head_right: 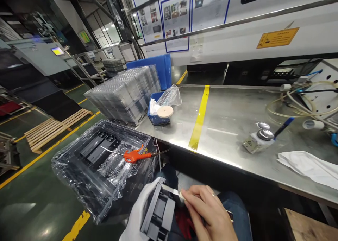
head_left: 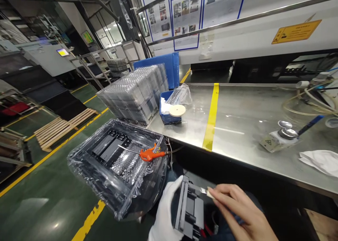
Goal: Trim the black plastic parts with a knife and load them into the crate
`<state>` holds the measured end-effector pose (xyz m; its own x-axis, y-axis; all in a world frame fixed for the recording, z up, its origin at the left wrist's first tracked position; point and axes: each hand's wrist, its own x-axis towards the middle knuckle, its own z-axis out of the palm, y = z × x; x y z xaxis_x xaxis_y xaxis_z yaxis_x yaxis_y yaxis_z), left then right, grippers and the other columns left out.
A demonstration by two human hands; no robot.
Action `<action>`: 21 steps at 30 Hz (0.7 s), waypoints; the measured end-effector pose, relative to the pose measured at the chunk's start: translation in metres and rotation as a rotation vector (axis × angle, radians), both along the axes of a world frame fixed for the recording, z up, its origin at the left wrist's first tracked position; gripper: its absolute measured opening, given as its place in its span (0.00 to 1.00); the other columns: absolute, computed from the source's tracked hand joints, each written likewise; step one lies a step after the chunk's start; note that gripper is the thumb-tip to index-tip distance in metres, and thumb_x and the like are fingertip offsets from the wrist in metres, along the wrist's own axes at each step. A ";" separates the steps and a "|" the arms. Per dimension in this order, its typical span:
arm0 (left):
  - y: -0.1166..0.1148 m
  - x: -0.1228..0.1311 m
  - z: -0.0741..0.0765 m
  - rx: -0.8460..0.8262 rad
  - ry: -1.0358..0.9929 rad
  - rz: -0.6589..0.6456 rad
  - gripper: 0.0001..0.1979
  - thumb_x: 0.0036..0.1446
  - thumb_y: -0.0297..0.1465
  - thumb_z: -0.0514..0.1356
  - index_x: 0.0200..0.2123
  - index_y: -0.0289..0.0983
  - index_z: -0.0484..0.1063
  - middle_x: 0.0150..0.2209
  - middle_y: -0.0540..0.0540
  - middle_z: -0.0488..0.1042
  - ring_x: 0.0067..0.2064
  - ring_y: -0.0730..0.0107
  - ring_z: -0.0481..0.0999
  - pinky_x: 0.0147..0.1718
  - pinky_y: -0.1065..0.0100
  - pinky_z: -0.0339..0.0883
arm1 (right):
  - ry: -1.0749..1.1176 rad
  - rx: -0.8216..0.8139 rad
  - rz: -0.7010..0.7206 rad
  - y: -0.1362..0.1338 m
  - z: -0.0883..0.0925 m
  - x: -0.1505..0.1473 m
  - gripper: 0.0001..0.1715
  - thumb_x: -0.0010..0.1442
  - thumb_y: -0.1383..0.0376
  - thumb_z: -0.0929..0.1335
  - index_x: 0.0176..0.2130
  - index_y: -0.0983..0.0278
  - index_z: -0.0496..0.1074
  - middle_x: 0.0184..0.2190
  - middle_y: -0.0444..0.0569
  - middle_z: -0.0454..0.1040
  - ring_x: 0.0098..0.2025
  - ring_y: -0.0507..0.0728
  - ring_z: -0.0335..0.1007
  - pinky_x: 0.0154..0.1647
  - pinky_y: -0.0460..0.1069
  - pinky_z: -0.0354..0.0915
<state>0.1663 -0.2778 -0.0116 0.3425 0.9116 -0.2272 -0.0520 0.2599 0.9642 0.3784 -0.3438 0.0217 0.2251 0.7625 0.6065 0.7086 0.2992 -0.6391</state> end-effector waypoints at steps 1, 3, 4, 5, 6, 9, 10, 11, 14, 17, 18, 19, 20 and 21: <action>-0.001 0.001 0.006 0.083 0.151 0.040 0.27 0.51 0.37 0.70 0.55 0.49 0.75 0.62 0.49 0.69 0.68 0.49 0.58 0.71 0.60 0.41 | -0.015 -0.009 -0.018 -0.001 0.001 0.000 0.13 0.69 0.64 0.65 0.50 0.57 0.77 0.34 0.48 0.77 0.33 0.52 0.77 0.33 0.42 0.74; -0.003 0.006 0.020 0.241 0.397 0.077 0.27 0.52 0.37 0.68 0.57 0.51 0.74 0.61 0.48 0.70 0.65 0.48 0.63 0.69 0.59 0.49 | -0.033 -0.016 -0.054 -0.003 0.003 -0.001 0.13 0.70 0.63 0.64 0.49 0.57 0.77 0.34 0.48 0.76 0.33 0.52 0.76 0.33 0.42 0.74; -0.004 0.008 0.028 0.305 0.452 0.060 0.28 0.52 0.36 0.67 0.58 0.51 0.73 0.59 0.47 0.71 0.63 0.48 0.66 0.67 0.59 0.53 | -0.038 -0.018 -0.049 -0.004 0.003 -0.001 0.13 0.70 0.63 0.64 0.49 0.58 0.77 0.34 0.48 0.76 0.34 0.52 0.76 0.33 0.42 0.74; -0.005 0.011 0.035 0.363 0.479 0.026 0.29 0.52 0.36 0.66 0.59 0.50 0.72 0.58 0.46 0.72 0.61 0.48 0.68 0.65 0.60 0.56 | -0.040 -0.020 -0.031 -0.005 0.004 0.000 0.13 0.70 0.63 0.64 0.49 0.58 0.77 0.34 0.48 0.76 0.34 0.52 0.76 0.33 0.42 0.74; -0.006 0.012 0.042 0.411 0.491 -0.011 0.30 0.51 0.35 0.65 0.59 0.50 0.72 0.56 0.46 0.73 0.60 0.50 0.69 0.64 0.62 0.58 | -0.042 -0.020 -0.013 -0.005 0.003 0.000 0.13 0.70 0.63 0.64 0.49 0.58 0.77 0.34 0.48 0.77 0.34 0.51 0.77 0.34 0.42 0.74; -0.009 0.009 0.050 0.480 0.494 -0.013 0.28 0.55 0.34 0.62 0.61 0.53 0.69 0.59 0.51 0.72 0.63 0.59 0.68 0.63 0.71 0.57 | 0.005 -0.033 -0.036 -0.006 0.001 0.002 0.12 0.69 0.60 0.65 0.47 0.57 0.78 0.34 0.47 0.78 0.33 0.51 0.77 0.34 0.41 0.73; -0.008 0.007 0.048 0.482 0.474 0.004 0.27 0.57 0.34 0.62 0.60 0.54 0.70 0.60 0.52 0.71 0.64 0.60 0.67 0.64 0.72 0.55 | 0.069 -0.067 -0.044 -0.005 0.000 0.003 0.13 0.69 0.58 0.66 0.45 0.57 0.79 0.34 0.47 0.78 0.34 0.52 0.78 0.35 0.40 0.73; -0.006 0.005 0.045 0.473 0.442 0.007 0.25 0.57 0.35 0.62 0.59 0.54 0.72 0.60 0.53 0.71 0.63 0.60 0.67 0.64 0.71 0.56 | 0.160 -0.130 -0.035 -0.005 -0.001 0.002 0.14 0.69 0.56 0.66 0.42 0.58 0.79 0.33 0.47 0.78 0.34 0.52 0.78 0.35 0.41 0.73; 0.007 0.001 0.029 0.386 0.320 -0.151 0.17 0.56 0.40 0.64 0.49 0.50 0.80 0.51 0.46 0.79 0.54 0.51 0.75 0.59 0.61 0.66 | 0.514 -0.439 0.069 -0.003 -0.003 -0.001 0.26 0.67 0.47 0.64 0.30 0.62 0.77 0.24 0.45 0.75 0.27 0.52 0.75 0.29 0.42 0.71; 0.019 -0.001 0.014 0.278 0.318 -0.298 0.13 0.55 0.42 0.64 0.42 0.51 0.83 0.43 0.45 0.82 0.48 0.49 0.79 0.49 0.61 0.75 | 0.790 -0.683 0.248 0.000 -0.006 -0.009 0.34 0.65 0.40 0.63 0.25 0.63 0.70 0.19 0.43 0.70 0.22 0.51 0.68 0.25 0.43 0.67; 0.020 -0.003 0.011 0.260 0.312 -0.301 0.14 0.53 0.42 0.65 0.43 0.52 0.83 0.45 0.46 0.81 0.49 0.48 0.79 0.49 0.62 0.75 | 0.850 -0.705 0.296 0.001 -0.007 -0.012 0.35 0.64 0.39 0.62 0.25 0.63 0.70 0.18 0.43 0.69 0.22 0.50 0.67 0.25 0.44 0.66; 0.019 -0.006 0.009 0.242 0.293 -0.286 0.15 0.51 0.42 0.66 0.44 0.53 0.82 0.48 0.48 0.81 0.52 0.47 0.77 0.50 0.62 0.75 | 0.889 -0.709 0.335 0.002 -0.008 -0.015 0.35 0.63 0.37 0.63 0.25 0.64 0.69 0.17 0.43 0.67 0.21 0.50 0.65 0.24 0.44 0.65; 0.017 -0.009 0.008 0.220 0.265 -0.265 0.17 0.51 0.43 0.67 0.45 0.53 0.81 0.51 0.49 0.79 0.55 0.46 0.76 0.52 0.61 0.74 | 0.913 -0.705 0.356 0.003 -0.009 -0.017 0.36 0.62 0.37 0.63 0.25 0.64 0.69 0.17 0.42 0.65 0.20 0.50 0.63 0.23 0.44 0.63; 0.015 -0.012 0.008 0.196 0.234 -0.248 0.18 0.51 0.43 0.67 0.47 0.53 0.81 0.54 0.50 0.77 0.58 0.46 0.73 0.55 0.61 0.72 | 0.926 -0.697 0.362 0.003 -0.010 -0.018 0.36 0.61 0.36 0.64 0.24 0.64 0.69 0.16 0.41 0.63 0.19 0.49 0.60 0.21 0.43 0.60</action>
<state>0.1542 -0.2631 -0.0035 0.5176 0.8415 -0.1548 0.2162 0.0464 0.9752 0.3600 -0.3404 0.0122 0.0623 0.9697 -0.2363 -0.1546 -0.2246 -0.9621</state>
